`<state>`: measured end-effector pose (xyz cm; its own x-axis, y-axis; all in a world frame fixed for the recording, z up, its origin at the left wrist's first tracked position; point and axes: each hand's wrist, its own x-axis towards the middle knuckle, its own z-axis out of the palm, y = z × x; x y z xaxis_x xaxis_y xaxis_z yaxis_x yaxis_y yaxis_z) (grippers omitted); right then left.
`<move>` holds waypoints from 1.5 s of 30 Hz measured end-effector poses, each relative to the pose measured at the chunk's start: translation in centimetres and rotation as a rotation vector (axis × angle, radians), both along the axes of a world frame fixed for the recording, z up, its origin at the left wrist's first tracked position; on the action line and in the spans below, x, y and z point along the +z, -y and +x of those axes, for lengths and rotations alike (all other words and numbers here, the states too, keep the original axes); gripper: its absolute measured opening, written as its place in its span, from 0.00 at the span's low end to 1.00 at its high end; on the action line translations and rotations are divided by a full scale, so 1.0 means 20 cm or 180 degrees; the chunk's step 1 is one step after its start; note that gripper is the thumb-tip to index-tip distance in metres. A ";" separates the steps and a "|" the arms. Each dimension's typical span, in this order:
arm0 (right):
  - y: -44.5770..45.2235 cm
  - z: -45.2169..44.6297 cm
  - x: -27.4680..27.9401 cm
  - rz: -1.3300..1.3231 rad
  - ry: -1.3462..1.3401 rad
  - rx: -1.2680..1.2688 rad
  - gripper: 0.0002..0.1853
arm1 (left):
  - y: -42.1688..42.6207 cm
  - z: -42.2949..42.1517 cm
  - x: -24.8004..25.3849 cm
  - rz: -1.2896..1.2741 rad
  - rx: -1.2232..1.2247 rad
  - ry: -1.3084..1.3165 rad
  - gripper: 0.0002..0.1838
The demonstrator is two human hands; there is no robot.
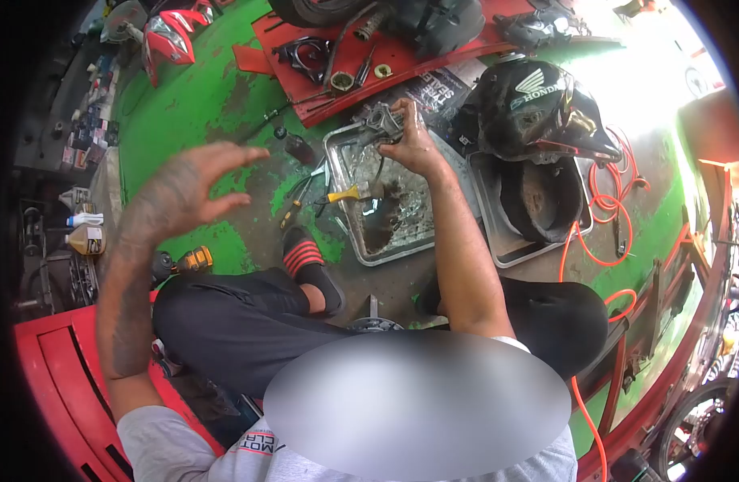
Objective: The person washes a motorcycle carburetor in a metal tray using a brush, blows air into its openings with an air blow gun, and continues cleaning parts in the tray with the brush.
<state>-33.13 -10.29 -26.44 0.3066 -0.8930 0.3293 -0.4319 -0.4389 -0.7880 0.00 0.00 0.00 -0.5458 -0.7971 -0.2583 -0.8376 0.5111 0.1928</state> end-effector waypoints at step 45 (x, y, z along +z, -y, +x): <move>-0.28 0.12 1.01 -0.1131 -0.0131 0.0686 0.45 | 0.00 0.11 -0.15 0.1170 0.0804 0.0159 0.39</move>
<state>-30.81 -4.61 -6.32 0.4935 -0.6400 0.5890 -0.3284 -0.7641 -0.5552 2.23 0.00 -2.93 -0.3255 -0.7541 -0.5704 -0.9403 0.1944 0.2795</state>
